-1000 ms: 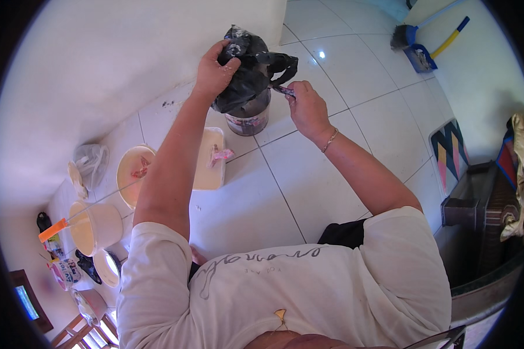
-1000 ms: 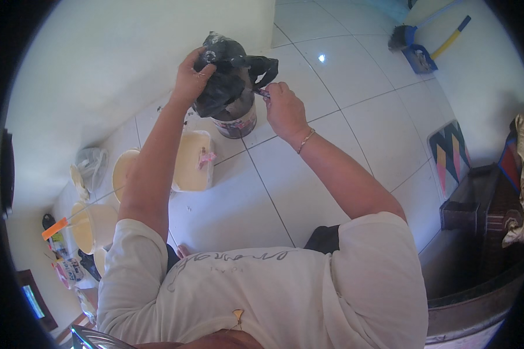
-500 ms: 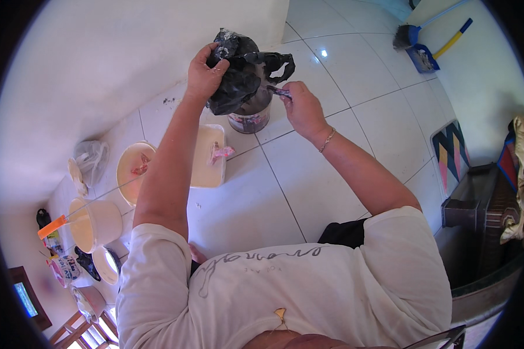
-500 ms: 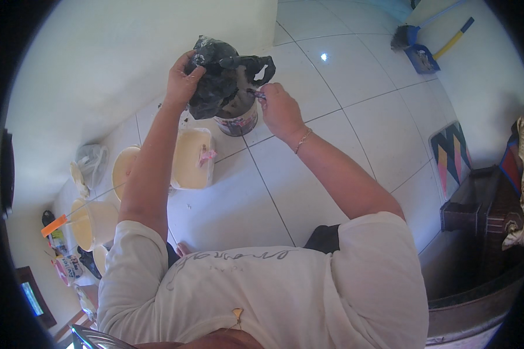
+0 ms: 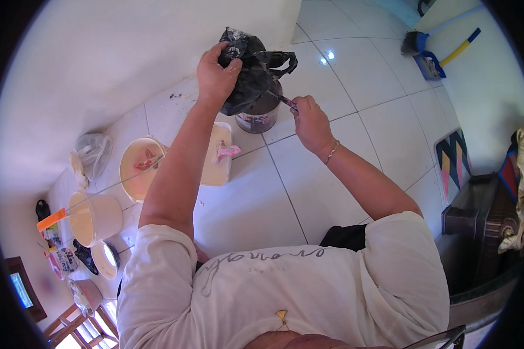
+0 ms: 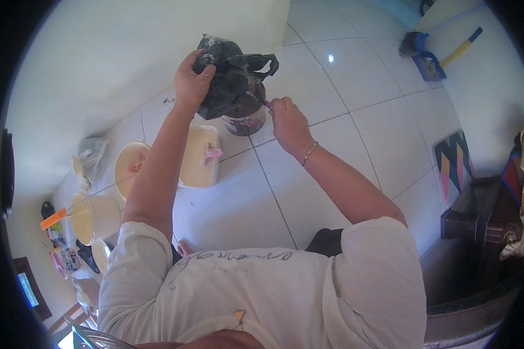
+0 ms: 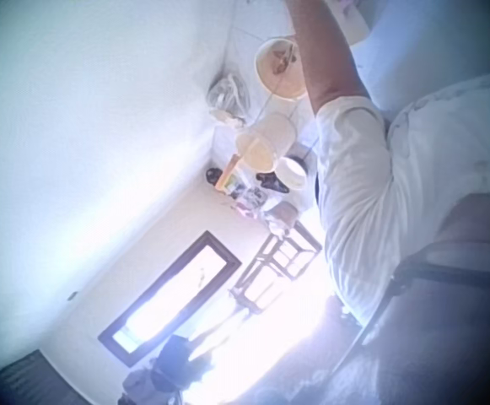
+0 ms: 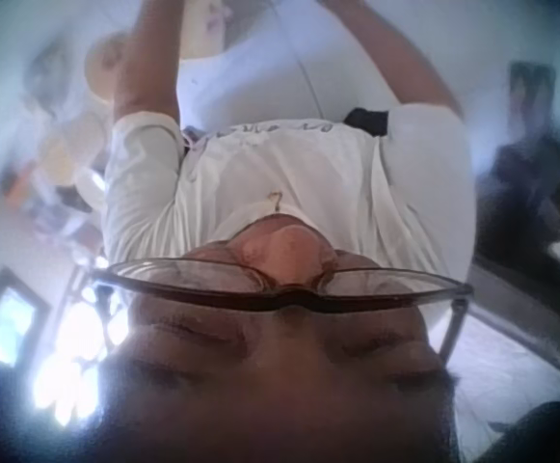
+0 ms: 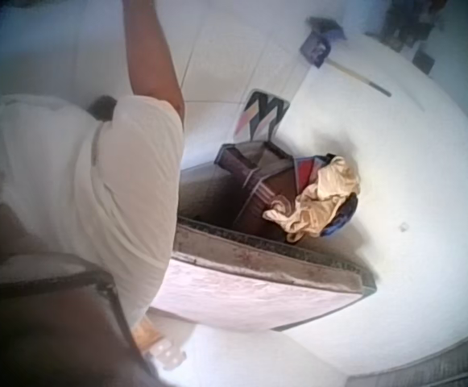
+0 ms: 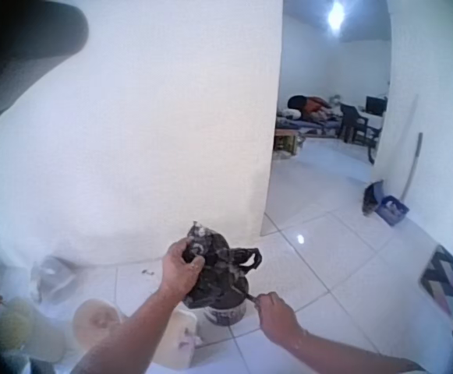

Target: The person mixes paint in various containers by hand using a brush and a metal stirring tool, then pours material from a black plastic bag into one of the containers.

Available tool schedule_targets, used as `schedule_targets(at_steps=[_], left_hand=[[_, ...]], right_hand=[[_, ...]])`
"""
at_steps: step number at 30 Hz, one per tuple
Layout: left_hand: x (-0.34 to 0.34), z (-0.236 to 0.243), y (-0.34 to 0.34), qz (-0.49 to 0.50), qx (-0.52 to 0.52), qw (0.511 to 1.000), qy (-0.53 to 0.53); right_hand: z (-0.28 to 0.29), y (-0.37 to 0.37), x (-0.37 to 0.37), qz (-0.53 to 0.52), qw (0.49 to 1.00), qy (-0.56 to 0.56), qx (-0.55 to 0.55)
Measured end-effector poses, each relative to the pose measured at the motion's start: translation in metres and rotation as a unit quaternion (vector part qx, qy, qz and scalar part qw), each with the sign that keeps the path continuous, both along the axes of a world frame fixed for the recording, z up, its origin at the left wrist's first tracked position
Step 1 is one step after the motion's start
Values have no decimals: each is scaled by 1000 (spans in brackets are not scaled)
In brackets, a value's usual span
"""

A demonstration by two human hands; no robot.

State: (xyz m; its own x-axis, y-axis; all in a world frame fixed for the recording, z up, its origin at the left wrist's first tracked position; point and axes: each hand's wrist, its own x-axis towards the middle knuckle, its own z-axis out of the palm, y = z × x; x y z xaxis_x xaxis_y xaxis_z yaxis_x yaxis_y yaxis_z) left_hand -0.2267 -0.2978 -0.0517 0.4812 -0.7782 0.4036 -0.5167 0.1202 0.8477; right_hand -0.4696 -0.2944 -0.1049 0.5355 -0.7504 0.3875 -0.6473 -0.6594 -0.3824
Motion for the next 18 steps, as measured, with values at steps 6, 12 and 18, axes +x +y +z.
schedule_targets(at_steps=[6, 12, 18], left_hand=[[-12, 4, 6, 4, 12, 999, -34], [-28, 12, 14, -26, 13, 1000, 4], [-13, -7, 4, 0, 9, 1000, 28]], right_hand=[[-1, 2, -5, -13, 1000, 20, 4], [-2, -3, -7, -25, 1000, 1, -1], [-1, -2, -7, -20, 999, 16, 22]])
